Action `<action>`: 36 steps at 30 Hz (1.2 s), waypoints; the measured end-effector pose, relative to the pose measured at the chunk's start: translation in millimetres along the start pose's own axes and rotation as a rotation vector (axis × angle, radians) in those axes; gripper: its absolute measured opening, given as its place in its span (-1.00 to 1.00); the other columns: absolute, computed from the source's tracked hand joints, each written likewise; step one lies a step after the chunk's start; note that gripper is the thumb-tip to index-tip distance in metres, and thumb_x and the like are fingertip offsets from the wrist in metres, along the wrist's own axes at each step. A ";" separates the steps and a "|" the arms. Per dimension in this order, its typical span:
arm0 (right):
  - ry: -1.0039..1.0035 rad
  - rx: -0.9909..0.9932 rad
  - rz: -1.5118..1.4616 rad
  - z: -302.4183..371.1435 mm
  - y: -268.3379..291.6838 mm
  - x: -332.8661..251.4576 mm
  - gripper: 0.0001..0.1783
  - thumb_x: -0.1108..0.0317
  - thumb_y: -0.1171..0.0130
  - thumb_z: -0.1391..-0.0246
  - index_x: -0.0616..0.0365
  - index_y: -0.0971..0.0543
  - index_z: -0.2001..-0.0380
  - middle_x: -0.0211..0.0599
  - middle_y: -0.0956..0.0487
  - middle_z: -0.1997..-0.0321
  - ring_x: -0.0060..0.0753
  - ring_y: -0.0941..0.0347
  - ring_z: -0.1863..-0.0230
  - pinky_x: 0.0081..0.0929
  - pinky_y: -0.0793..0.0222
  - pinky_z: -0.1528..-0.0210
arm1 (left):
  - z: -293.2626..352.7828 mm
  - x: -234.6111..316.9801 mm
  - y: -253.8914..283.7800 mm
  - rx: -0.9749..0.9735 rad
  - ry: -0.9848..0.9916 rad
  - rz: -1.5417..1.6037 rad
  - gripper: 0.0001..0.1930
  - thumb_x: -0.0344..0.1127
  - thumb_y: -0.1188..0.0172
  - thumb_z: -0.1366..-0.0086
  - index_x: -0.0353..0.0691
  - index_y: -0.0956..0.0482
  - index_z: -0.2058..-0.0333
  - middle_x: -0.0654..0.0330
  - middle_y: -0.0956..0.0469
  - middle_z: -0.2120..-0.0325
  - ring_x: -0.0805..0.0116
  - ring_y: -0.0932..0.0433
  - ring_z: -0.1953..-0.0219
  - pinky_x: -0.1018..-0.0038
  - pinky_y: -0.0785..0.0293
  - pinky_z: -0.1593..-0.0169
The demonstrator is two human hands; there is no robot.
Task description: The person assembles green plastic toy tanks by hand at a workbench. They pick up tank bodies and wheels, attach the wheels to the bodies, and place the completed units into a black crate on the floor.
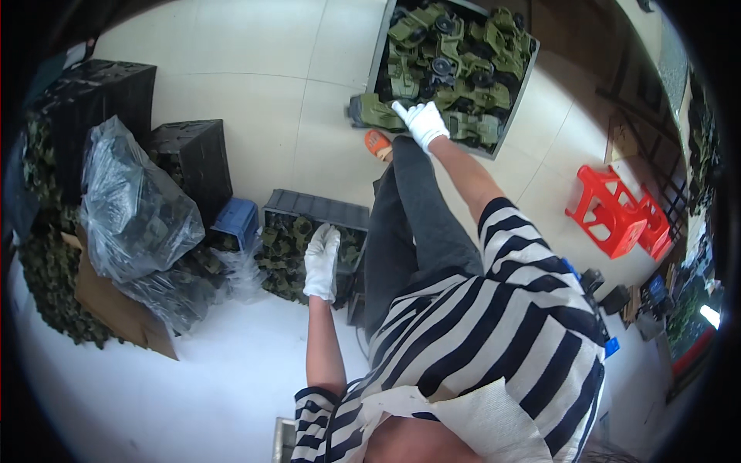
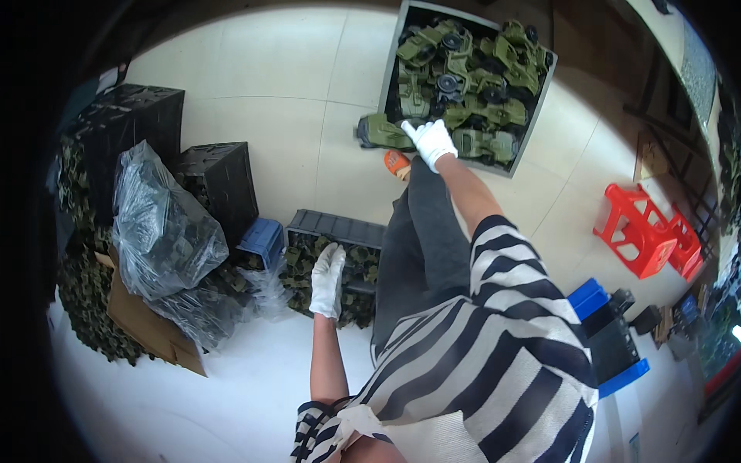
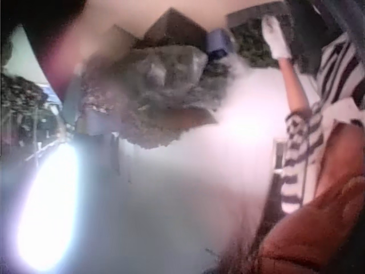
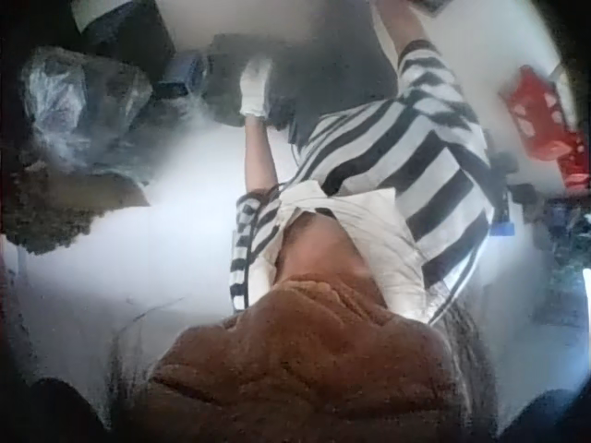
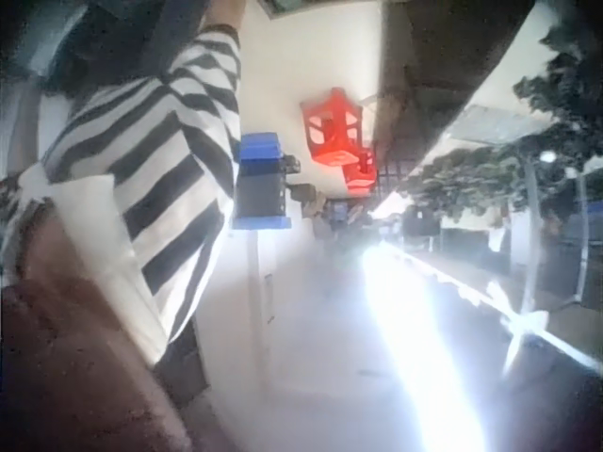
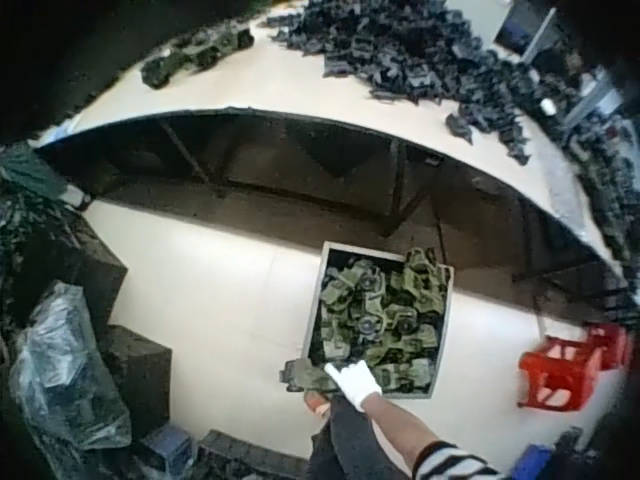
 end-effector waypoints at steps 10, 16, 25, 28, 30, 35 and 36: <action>-0.096 0.082 0.005 24.3 4.2 21.1 -0.84 0.40 -0.02 -0.10 0.05 -0.54 0.25 -0.29 -0.59 0.48 -0.22 -0.58 0.41 -0.18 -0.36 0.36 | -15.2 47.9 -17.6 -0.174 -0.011 -0.239 -0.55 -0.36 -0.22 -0.37 -0.45 -0.43 -0.15 0.12 -0.59 0.01 0.44 -0.54 0.01 0.54 -0.40 -0.13; -0.274 0.159 -0.324 -15.9 29.2 13.5 -0.90 0.44 -0.08 -0.01 0.10 -0.58 0.48 -0.07 -0.61 0.45 -0.01 -0.59 0.39 -0.08 -0.46 0.32 | -37.8 83.8 28.2 -0.200 -0.343 -0.719 -0.55 -0.15 -0.24 -0.33 -0.39 -0.56 -0.04 -0.07 -0.57 -0.05 0.09 -0.54 -0.11 0.30 -0.39 -0.23; -0.785 -0.118 -0.570 -16.8 78.8 -0.3 -0.78 0.23 -0.18 0.04 0.04 -0.74 0.41 -0.08 -0.69 0.26 0.01 -0.65 0.20 -0.14 -0.57 0.15 | -115.2 166.6 156.4 -0.283 -0.456 -1.057 -0.42 0.07 -0.10 -0.34 -0.29 -0.50 -0.12 -0.11 -0.53 -0.07 -0.04 -0.48 -0.15 0.24 -0.36 -0.23; -0.885 -0.200 -0.837 -40.3 106.0 -6.7 -0.60 0.07 -0.08 -0.06 0.02 -0.69 0.14 -0.11 -0.64 0.02 0.02 -0.55 -0.06 -0.21 -0.46 -0.14 | -165.0 271.1 181.2 -0.299 -0.605 -1.273 -0.39 0.07 -0.04 -0.34 -0.28 -0.45 -0.19 -0.14 -0.49 -0.11 -0.05 -0.46 -0.18 0.23 -0.35 -0.25; -0.648 -0.150 -0.916 -80.0 105.4 -4.9 -0.57 0.05 -0.10 -0.05 -0.03 -0.68 0.08 -0.17 -0.61 -0.05 -0.03 -0.52 -0.11 -0.23 -0.44 -0.17 | -156.2 346.7 169.9 -0.273 -0.559 -1.431 -0.45 0.04 -0.05 -0.32 -0.27 -0.49 -0.11 -0.14 -0.56 -0.01 -0.10 -0.53 -0.07 0.16 -0.44 -0.15; -0.371 0.161 -0.888 -125.5 212.4 -12.7 -0.55 0.00 -0.06 -0.13 0.03 -0.66 0.06 -0.07 -0.62 -0.01 0.05 -0.52 -0.06 -0.18 -0.42 -0.16 | -139.7 509.1 99.9 -0.157 -1.067 -1.485 -0.61 -0.11 -0.10 -0.30 -0.26 -0.51 0.03 -0.13 -0.61 0.16 -0.12 -0.59 0.11 0.07 -0.49 0.01; -0.412 0.129 -0.922 -117.8 287.2 -12.7 -0.54 0.01 -0.09 -0.15 0.08 -0.65 0.05 0.03 -0.61 0.01 0.14 -0.51 -0.04 -0.13 -0.41 -0.16 | -135.1 531.4 81.9 -0.149 -1.145 -1.477 -0.61 -0.13 -0.10 -0.30 -0.26 -0.51 0.01 -0.14 -0.60 0.16 -0.12 -0.59 0.12 0.07 -0.49 0.00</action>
Point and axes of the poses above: each hand's wrist, its own z-axis away from the middle knuckle, its own y-axis out of the back of the hand, x = y × z, the point moved 2 cm from there along -z, towards the middle knuckle
